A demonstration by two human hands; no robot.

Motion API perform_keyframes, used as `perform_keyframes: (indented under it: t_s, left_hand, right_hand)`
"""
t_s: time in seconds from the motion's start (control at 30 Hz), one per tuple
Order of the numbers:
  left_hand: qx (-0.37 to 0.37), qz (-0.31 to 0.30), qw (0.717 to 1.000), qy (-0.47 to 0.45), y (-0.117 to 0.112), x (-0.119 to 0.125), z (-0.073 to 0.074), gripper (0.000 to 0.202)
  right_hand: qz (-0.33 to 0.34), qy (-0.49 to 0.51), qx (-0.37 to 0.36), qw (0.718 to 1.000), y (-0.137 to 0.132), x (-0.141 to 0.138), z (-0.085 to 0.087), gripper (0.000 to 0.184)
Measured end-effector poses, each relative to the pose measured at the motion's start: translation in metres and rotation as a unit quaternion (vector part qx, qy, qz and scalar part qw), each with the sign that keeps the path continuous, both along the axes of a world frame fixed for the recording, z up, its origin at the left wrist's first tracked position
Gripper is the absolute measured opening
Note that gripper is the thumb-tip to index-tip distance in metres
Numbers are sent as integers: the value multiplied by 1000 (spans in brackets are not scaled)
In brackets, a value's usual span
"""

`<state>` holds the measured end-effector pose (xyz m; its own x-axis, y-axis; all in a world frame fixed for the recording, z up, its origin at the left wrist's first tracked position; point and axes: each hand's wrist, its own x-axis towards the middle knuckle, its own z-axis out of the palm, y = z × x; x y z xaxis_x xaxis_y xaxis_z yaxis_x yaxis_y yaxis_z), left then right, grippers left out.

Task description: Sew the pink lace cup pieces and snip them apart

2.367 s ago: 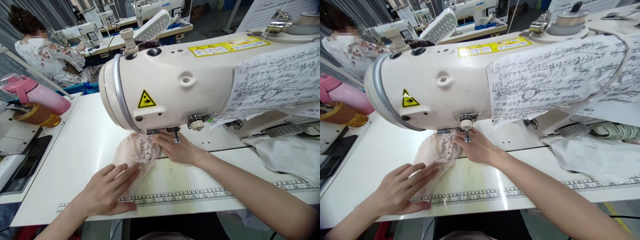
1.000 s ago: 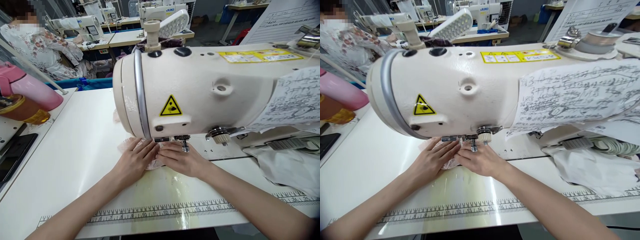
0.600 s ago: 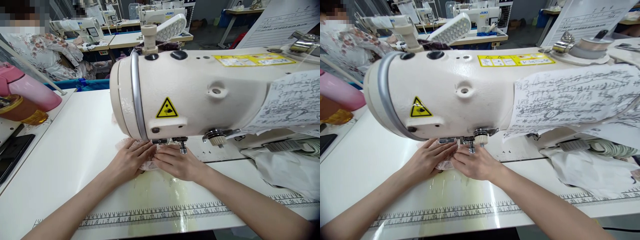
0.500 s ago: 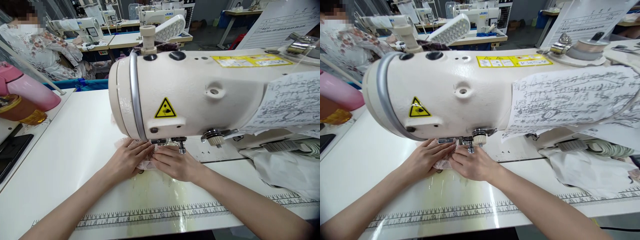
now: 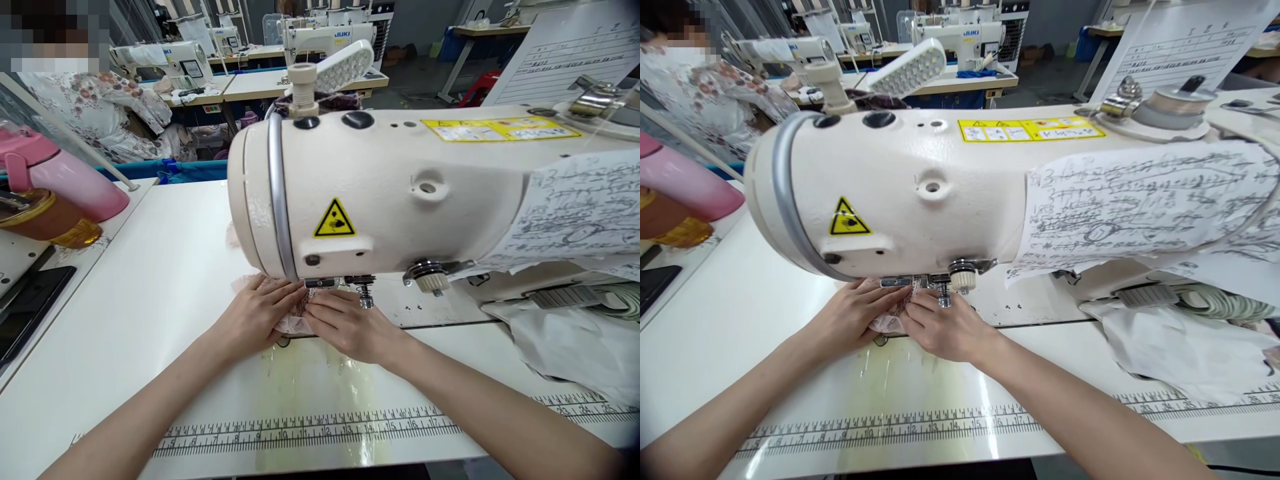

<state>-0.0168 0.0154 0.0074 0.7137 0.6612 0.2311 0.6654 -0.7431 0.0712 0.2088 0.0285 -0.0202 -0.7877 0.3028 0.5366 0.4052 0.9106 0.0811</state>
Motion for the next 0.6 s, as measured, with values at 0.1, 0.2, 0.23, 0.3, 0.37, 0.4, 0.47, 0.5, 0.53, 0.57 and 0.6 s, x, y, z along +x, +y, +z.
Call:
perform_keyframes:
  t_s: [0.1,0.2,0.23,0.3,0.37,0.4,0.47,0.5,0.53,0.57,0.6]
  left_hand:
    - [7,7,1000,2,-1,3,1,59]
    - [20,11,1000,7,-2,6,1,54]
    - [27,12,1000,9,-3,6,1,52]
    - [40,15,999,14,-4,8,1,49]
    - [52,20,998,23,-5,9,0,47]
    - [57,24,998,28,-6,9,0,46]
    - [65,33,997,36,-6,10,0,44]
    - [69,37,996,38,-7,10,0,43]
    - [73,40,996,40,-7,11,0,43]
    - [77,43,995,42,-7,11,0,42]
    - [80,45,995,44,-7,11,0,41]
  right_hand:
    - [-1,18,14,1000,1,3,3,19]
    - [-7,13,14,1000,2,6,8,21]
    - [-8,7,14,1000,2,7,10,22]
    - [-16,-2,20,1000,2,8,14,24]
    - [-29,-8,29,999,2,8,16,25]
    - [-36,-9,32,999,1,9,16,26]
    - [-48,-22,26,998,0,9,17,28]
    - [-56,-31,17,998,-1,9,17,30]
    - [-63,-39,6,997,-2,9,17,31]
    - [-71,-43,-3,997,-2,9,17,32]
    - [-78,-43,-10,996,-3,9,17,32]
